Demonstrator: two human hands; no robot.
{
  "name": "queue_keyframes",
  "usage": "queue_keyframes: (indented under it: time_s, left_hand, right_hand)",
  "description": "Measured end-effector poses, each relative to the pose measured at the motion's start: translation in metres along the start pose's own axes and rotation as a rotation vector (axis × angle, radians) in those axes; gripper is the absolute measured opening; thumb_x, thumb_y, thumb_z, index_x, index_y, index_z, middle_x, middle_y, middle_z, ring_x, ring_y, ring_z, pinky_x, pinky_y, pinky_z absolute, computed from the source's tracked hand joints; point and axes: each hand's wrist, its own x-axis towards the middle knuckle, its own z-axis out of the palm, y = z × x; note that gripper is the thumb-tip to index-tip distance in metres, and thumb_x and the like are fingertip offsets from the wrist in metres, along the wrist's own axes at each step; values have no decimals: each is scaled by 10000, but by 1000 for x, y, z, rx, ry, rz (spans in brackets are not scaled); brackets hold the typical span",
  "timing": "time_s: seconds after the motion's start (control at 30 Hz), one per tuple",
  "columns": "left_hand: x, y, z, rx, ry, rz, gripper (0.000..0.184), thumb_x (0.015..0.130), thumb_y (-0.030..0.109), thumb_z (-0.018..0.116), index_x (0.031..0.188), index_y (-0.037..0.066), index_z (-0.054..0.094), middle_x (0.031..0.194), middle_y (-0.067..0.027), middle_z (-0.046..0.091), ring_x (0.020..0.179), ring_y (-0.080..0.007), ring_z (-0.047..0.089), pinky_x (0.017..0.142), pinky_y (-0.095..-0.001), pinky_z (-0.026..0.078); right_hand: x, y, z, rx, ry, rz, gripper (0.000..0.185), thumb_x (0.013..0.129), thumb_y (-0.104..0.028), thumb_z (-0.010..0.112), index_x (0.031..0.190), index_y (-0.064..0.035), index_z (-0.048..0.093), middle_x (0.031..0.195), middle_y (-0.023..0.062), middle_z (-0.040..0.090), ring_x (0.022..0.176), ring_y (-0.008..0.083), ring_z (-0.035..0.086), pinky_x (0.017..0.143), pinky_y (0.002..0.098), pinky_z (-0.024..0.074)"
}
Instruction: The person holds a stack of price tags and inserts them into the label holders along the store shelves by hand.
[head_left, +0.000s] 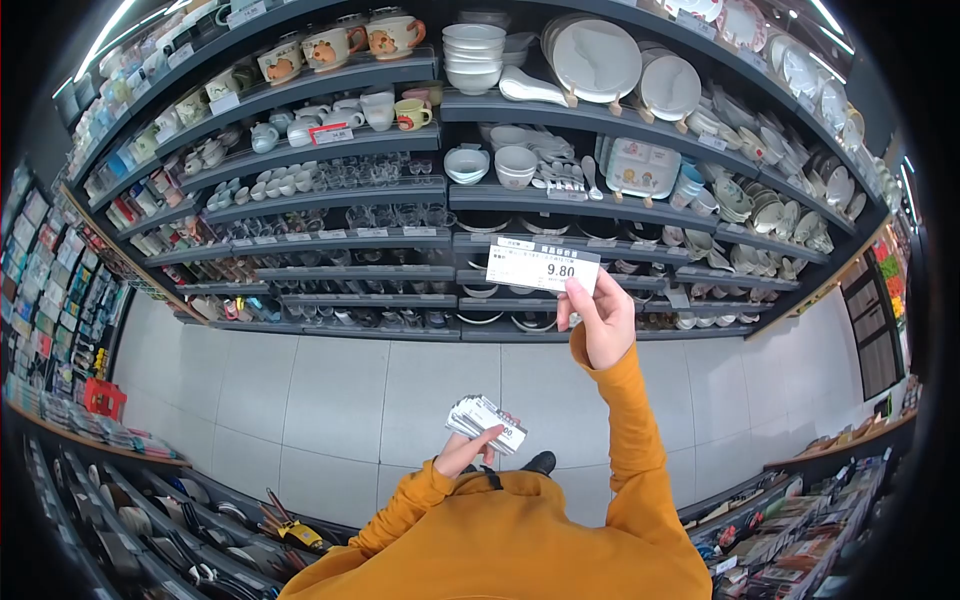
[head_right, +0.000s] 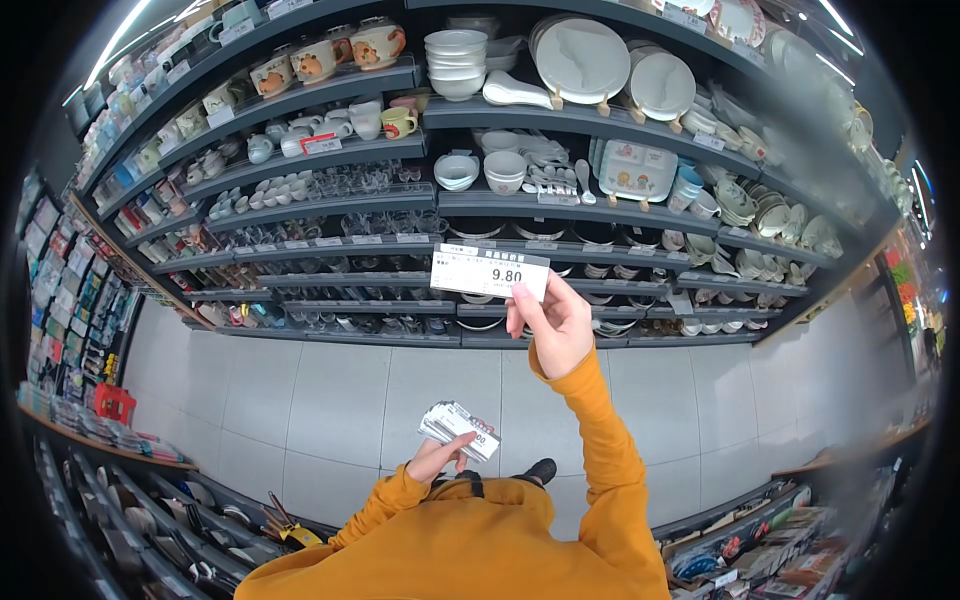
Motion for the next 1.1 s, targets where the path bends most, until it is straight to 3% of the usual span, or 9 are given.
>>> queue_keyframes:
  time_s: [1.1]
  left_hand:
    - [-5,-2,-15,-3,-2,-40,283,915,169,564,1144,4,544,1136,-82,623,546,-86,494,512,-226,425]
  right_hand:
    - [-6,2,4,-89,-14,23,163,933,-134,549,990,15,583,767,27,612,622,61,553,541,197,426]
